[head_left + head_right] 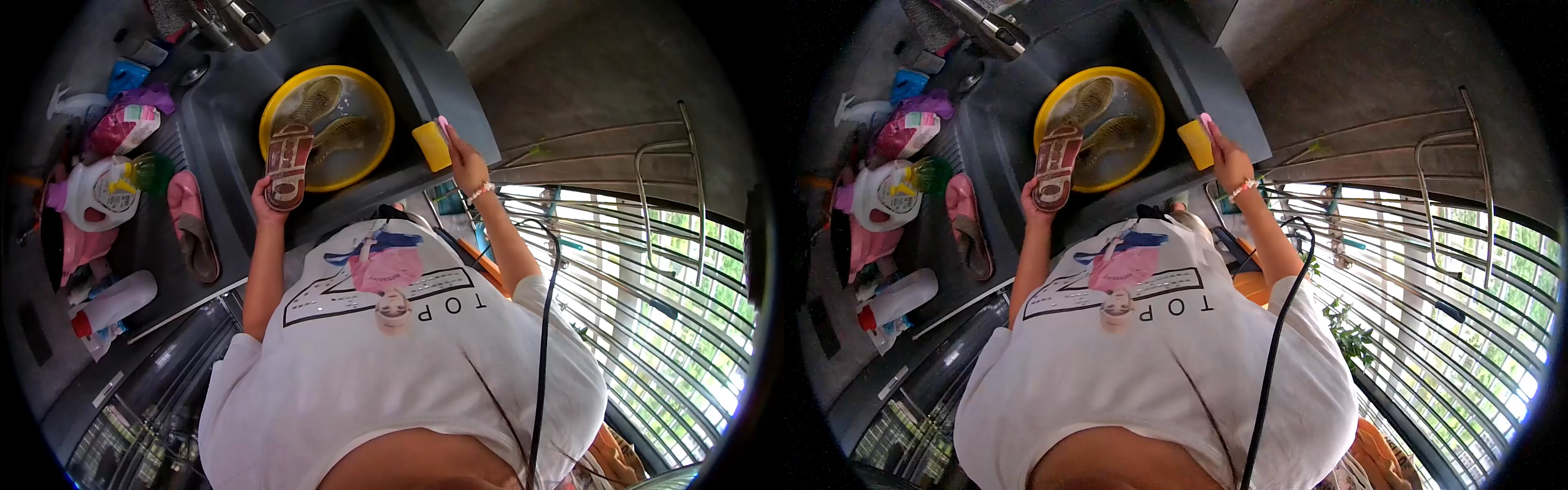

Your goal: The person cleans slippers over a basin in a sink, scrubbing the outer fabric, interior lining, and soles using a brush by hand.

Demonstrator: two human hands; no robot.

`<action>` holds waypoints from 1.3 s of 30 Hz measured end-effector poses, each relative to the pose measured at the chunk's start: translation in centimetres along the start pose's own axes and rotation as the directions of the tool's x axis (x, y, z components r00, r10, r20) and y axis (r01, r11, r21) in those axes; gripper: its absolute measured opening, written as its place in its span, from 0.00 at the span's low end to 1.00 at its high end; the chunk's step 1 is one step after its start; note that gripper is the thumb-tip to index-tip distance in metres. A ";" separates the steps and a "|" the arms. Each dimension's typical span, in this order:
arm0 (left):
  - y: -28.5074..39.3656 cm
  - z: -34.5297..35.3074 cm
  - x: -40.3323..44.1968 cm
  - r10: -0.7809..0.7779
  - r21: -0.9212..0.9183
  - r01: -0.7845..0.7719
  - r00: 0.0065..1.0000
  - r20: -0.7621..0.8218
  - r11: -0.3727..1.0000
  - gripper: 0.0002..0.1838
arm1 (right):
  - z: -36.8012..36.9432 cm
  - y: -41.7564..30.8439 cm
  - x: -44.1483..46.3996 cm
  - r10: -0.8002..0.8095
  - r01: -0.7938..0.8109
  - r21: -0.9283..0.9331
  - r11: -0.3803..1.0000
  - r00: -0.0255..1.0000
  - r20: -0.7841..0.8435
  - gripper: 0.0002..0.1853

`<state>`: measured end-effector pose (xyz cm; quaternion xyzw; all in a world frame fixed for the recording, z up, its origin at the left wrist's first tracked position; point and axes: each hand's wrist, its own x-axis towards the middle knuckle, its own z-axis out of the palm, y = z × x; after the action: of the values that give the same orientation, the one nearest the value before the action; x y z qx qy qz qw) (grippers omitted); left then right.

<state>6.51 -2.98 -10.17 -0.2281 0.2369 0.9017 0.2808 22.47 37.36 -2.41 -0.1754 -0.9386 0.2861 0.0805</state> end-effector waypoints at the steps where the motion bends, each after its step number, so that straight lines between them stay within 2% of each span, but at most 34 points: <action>1: -0.1 -0.1 -0.2 -0.009 -0.021 0.009 1.000 0.011 1.000 0.26 | 0.0 0.0 -0.1 0.001 -0.001 -0.002 1.000 1.000 0.000 0.26; 3: -0.3 0.3 -0.6 -0.018 -0.022 0.017 1.000 -0.024 1.000 0.26 | 0.1 0.0 -0.3 0.115 -0.021 -0.365 0.931 0.965 0.238 0.34; 6: -0.6 0.3 -0.9 -0.050 -0.018 0.050 0.998 -0.035 0.999 0.26 | 1.7 -0.6 0.5 0.069 0.068 -0.452 0.890 0.957 0.281 0.36; 11: -0.5 0.2 -0.6 -0.082 0.018 0.083 0.995 -0.053 0.996 0.26 | 1.2 -1.0 -0.8 0.123 0.057 -0.468 0.882 0.930 0.346 0.38; 15: -0.4 -0.5 0.0 -0.089 -0.017 0.089 0.996 0.011 0.996 0.27 | -0.9 -0.1 -3.1 0.121 0.102 -0.461 0.881 0.895 0.430 0.38; 18: -0.4 0.1 -0.5 -0.089 -0.018 0.090 0.996 0.025 0.996 0.27 | -0.6 -0.4 -1.7 0.068 0.136 -0.465 0.875 0.916 0.395 0.37; 21: -0.5 0.9 -0.8 -0.097 0.013 0.097 0.995 0.000 0.995 0.27 | 1.0 -1.3 0.4 0.118 0.089 -0.506 0.858 0.925 0.362 0.36; 25: -0.8 1.2 -0.6 -0.059 0.072 0.063 0.997 -0.059 0.995 0.27 | 0.3 -1.2 -1.8 0.105 0.091 -0.502 0.860 0.931 0.350 0.35; 28: -1.0 1.0 -0.4 -0.072 0.045 0.073 0.997 -0.009 0.996 0.27 | -1.1 0.5 -4.1 0.127 0.116 -0.460 0.880 0.877 0.464 0.40; 31: -0.8 -0.5 0.2 -0.086 0.035 0.085 0.996 0.024 0.996 0.27 | -0.7 0.3 -2.0 0.051 0.163 -0.475 0.865 0.913 0.405 0.40; 35: -1.0 -0.4 0.3 -0.098 0.005 0.098 0.995 -0.035 0.995 0.26 | 1.1 -0.8 1.3 0.085 0.110 -0.508 0.854 0.935 0.344 0.39; 37: -1.0 -0.4 0.3 -0.087 0.007 0.087 0.996 -0.021 0.996 0.25 | 0.3 -1.3 -0.2 0.118 0.090 -0.500 0.862 0.921 0.370 0.40; 39: -0.9 -0.8 0.5 -0.080 -0.036 0.079 0.997 -0.008 0.996 0.25 | -1.2 -0.9 -2.1 0.172 0.111 -0.504 0.857 0.859 0.482 0.42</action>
<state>6.90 -2.60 -11.36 -0.2466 0.2130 0.8927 0.3113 24.44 36.46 -0.98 -0.1236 -0.9644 0.0620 -0.2252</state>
